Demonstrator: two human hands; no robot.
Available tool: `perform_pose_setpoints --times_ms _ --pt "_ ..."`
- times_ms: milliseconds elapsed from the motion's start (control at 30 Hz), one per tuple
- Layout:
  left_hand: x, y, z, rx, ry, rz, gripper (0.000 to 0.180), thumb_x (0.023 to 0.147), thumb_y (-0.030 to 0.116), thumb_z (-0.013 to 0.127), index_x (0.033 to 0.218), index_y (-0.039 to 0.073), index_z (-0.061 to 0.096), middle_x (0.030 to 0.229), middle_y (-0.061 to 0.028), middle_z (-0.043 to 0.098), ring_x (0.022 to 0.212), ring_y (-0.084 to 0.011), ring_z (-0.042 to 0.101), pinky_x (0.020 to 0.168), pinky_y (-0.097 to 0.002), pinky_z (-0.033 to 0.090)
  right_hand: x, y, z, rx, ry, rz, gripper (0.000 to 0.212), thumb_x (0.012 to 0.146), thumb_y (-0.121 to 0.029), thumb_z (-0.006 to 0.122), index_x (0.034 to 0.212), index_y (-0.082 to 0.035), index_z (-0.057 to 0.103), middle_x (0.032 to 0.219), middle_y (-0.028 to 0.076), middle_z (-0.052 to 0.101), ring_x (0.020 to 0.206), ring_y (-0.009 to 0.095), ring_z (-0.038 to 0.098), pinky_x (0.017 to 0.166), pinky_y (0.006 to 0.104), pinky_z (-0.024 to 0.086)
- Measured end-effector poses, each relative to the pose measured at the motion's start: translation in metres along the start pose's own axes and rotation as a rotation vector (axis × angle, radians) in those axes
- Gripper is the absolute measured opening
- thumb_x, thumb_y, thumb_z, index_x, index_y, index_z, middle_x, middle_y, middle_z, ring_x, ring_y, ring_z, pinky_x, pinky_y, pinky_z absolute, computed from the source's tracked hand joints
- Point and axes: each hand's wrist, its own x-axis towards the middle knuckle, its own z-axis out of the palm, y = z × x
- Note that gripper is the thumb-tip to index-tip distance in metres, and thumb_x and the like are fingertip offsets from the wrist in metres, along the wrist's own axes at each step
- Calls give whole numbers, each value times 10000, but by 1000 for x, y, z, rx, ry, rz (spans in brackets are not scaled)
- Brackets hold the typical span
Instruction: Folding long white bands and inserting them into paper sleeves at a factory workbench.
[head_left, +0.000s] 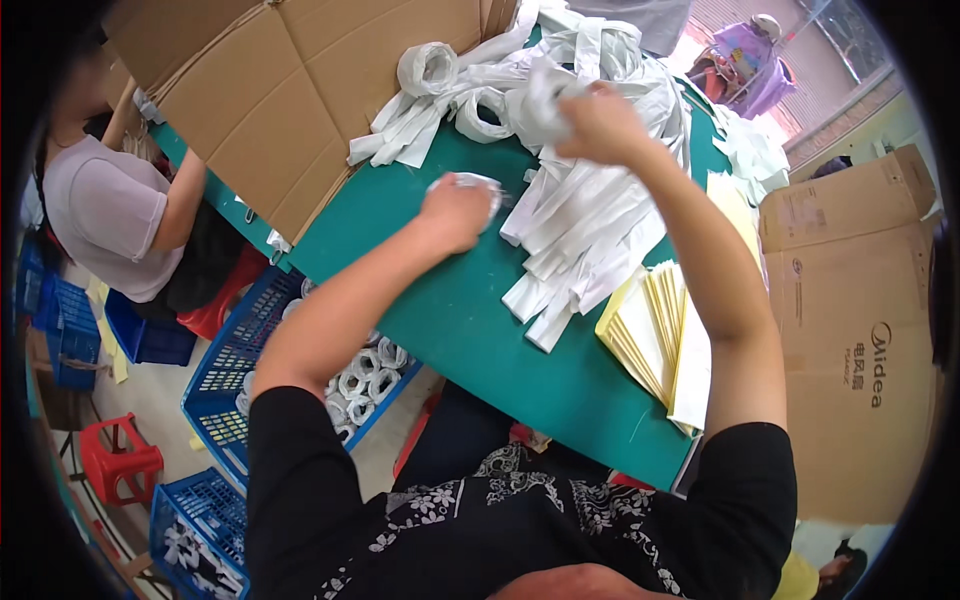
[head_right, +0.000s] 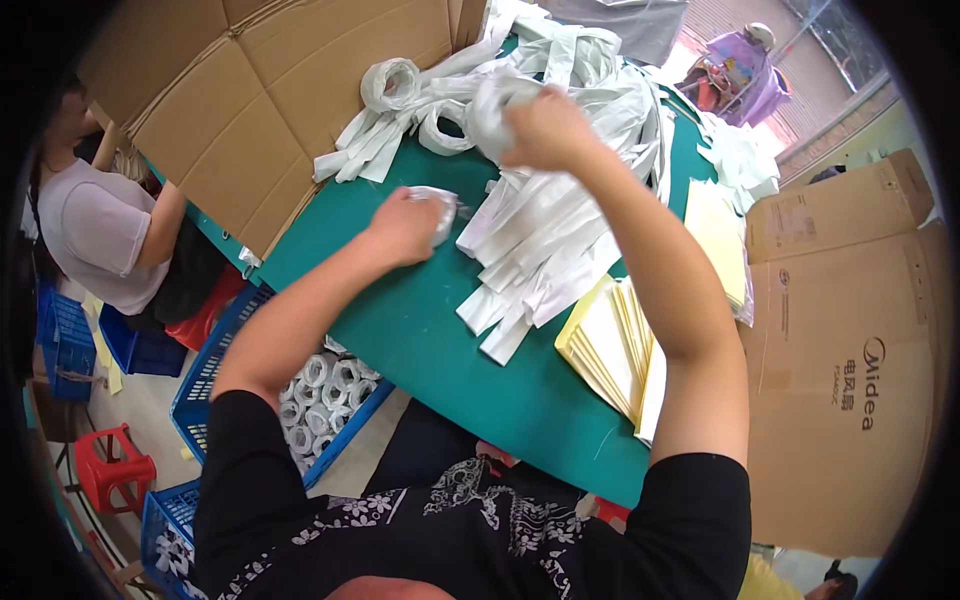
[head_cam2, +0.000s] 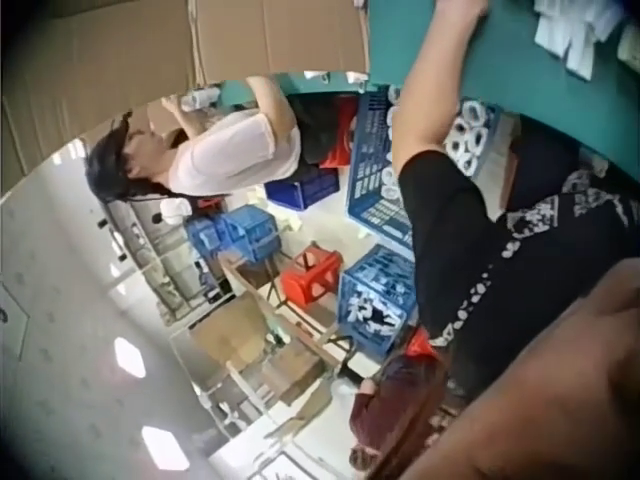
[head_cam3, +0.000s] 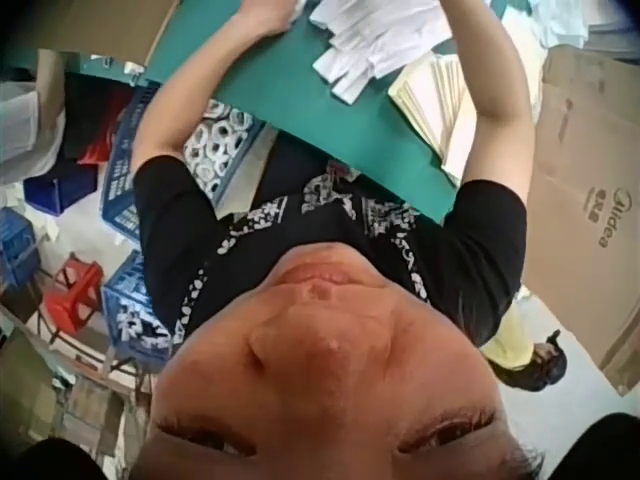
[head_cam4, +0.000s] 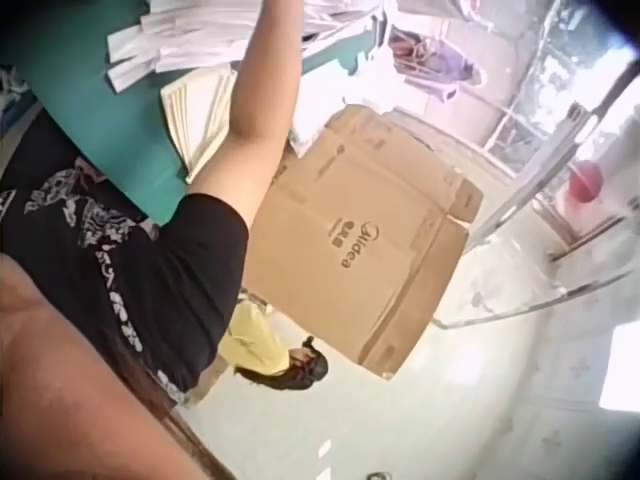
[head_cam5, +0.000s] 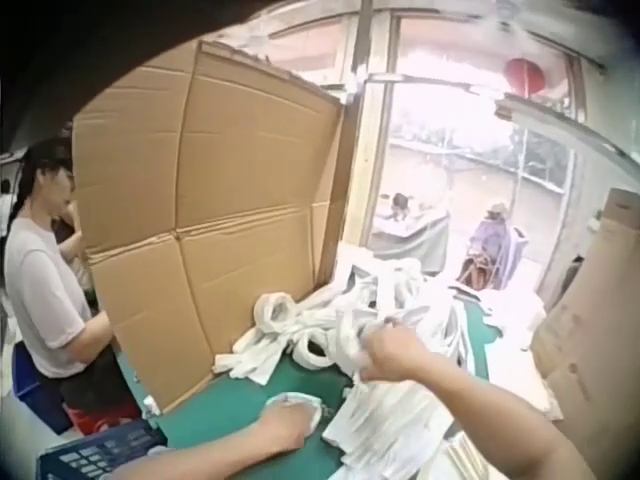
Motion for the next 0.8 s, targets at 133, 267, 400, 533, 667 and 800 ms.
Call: perform_pose_setpoints --times_ms 133,267,400,533,667,800 --pt "21 -1 -55 203 81 -135 346 675 102 618 1000 28 529 778 -125 655 787 -257 638 856 -412 380 26 61 11 253 -89 517 510 630 -367 675 978 2 614 954 189 641 945 319 600 818 351 461" --pt "77 -29 -63 274 458 53 343 696 73 599 1015 -2 501 749 -153 645 795 -271 635 927 -405 370 53 68 115 763 -207 519 594 604 -279 730 1109 -1 589 1077 157 612 953 254 589 837 332 448" --pt "108 -62 -34 83 430 93 351 646 70 674 950 20 508 828 -134 646 853 -298 608 1000 -413 332 71 57 141 782 -197 721 670 570 -384 776 1105 -18 607 1137 127 603 1055 287 558 920 366 405" --pt "123 -67 -20 80 374 81 319 639 104 684 931 41 570 852 -131 649 858 -287 609 1003 -385 341 71 52 133 755 -179 865 670 559 -373 804 1082 -1 612 1117 131 606 1024 277 567 901 362 418" --pt "132 -52 -21 212 231 -33 238 651 142 669 886 106 649 873 -95 655 945 -237 590 983 -371 355 45 99 94 1026 116 841 586 610 -328 786 1048 21 614 1019 121 629 972 208 581 828 323 445" --pt "139 -51 2 237 392 -60 134 732 134 569 808 152 678 891 -71 657 990 -198 574 983 -351 327 1 106 -17 1258 501 610 402 718 -203 725 1054 -5 624 1001 78 637 915 188 599 832 288 437"
